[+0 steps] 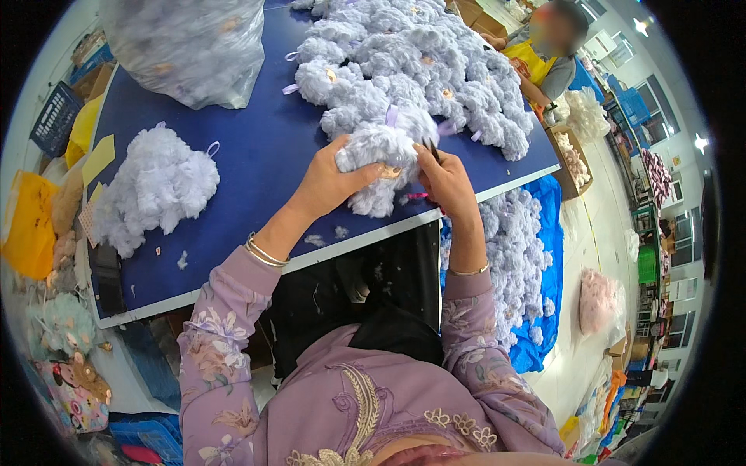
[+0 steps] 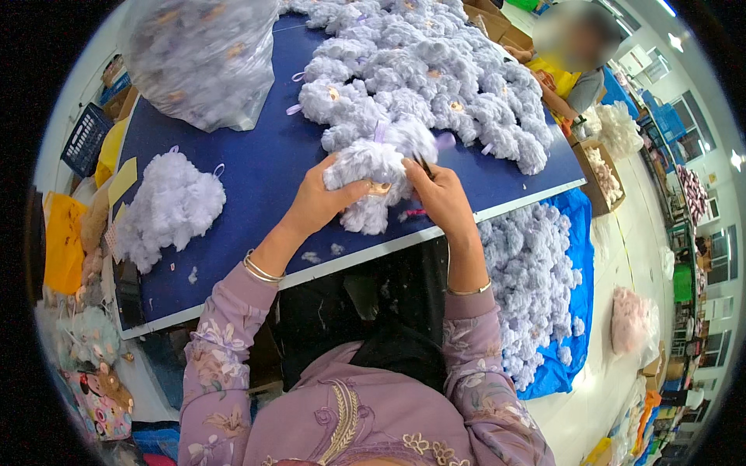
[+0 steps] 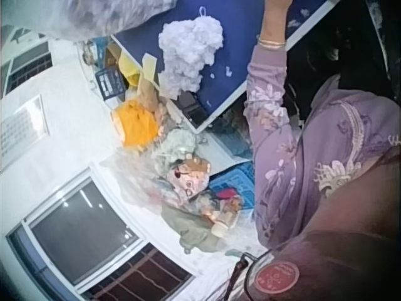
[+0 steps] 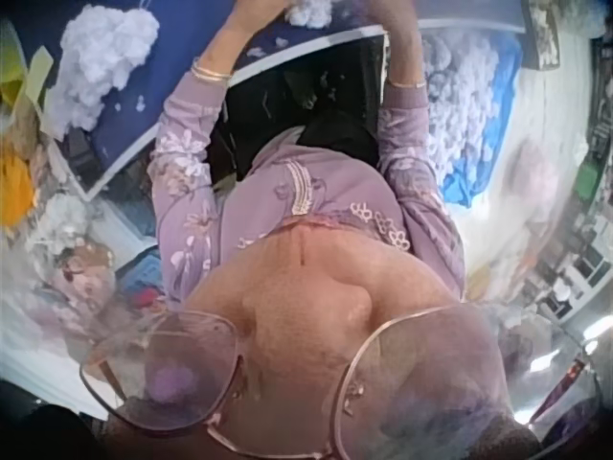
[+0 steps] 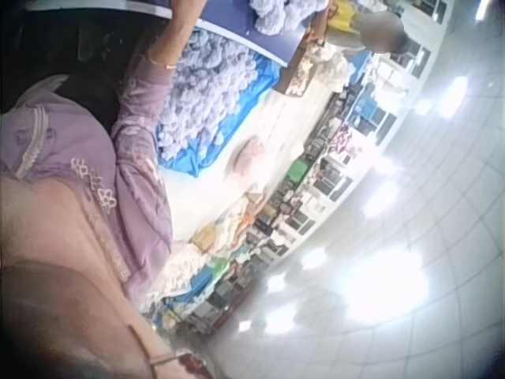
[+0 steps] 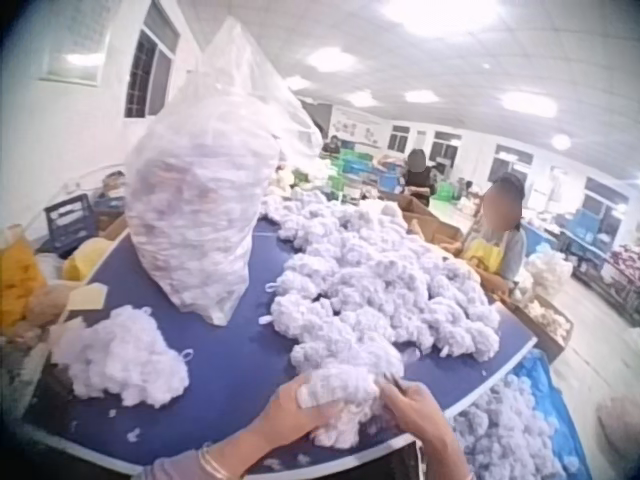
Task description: The person trims the fur of small stuffed animals using scissors. They pick up each item, snip stray fibers, and place the finished pieces on the table. The person also briefly handles a plastic container and a plastic bag during the process.
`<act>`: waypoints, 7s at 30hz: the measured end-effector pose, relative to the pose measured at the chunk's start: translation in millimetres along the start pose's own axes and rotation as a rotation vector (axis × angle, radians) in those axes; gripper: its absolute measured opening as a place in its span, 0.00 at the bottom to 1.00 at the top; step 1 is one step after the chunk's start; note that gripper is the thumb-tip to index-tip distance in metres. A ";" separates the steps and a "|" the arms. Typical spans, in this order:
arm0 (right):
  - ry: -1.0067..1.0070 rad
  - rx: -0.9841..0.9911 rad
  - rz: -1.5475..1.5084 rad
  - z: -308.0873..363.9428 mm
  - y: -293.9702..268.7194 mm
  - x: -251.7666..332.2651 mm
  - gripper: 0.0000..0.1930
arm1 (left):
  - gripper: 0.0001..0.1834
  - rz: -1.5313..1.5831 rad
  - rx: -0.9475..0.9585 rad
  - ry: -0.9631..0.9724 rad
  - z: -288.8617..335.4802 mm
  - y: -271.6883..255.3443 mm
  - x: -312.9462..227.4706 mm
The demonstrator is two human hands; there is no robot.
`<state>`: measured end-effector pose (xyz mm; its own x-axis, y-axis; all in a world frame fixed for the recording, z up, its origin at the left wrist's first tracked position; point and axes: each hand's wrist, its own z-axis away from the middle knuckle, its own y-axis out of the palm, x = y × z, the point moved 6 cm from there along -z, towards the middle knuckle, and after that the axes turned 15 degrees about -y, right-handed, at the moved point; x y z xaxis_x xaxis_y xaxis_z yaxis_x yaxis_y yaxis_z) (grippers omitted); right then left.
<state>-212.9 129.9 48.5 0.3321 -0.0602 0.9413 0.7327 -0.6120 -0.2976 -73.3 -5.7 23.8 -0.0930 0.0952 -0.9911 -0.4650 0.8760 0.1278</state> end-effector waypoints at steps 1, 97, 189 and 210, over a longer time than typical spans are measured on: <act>-0.072 -0.013 0.101 -1.4 -5.4 -0.3 0.18 | 0.23 0.035 0.037 -0.049 -1.6 0.7 1.7; -0.482 -0.338 0.310 37.1 -22.0 63.6 0.22 | 0.35 0.039 0.151 0.143 -1.6 50.5 -9.2; -0.273 0.126 -0.098 -1.8 103.0 24.5 0.10 | 0.17 -0.441 -0.069 -0.112 13.3 -54.0 -11.9; -0.299 0.083 -0.154 6.8 111.3 16.9 0.10 | 0.18 -0.527 -0.196 -0.074 2.6 -56.1 10.3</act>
<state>-121.8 66.1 30.3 0.3642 0.2694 0.8915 0.8295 -0.5289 -0.1791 -46.0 -52.7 6.4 0.2548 -0.2916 -0.9220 -0.5872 0.7109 -0.3871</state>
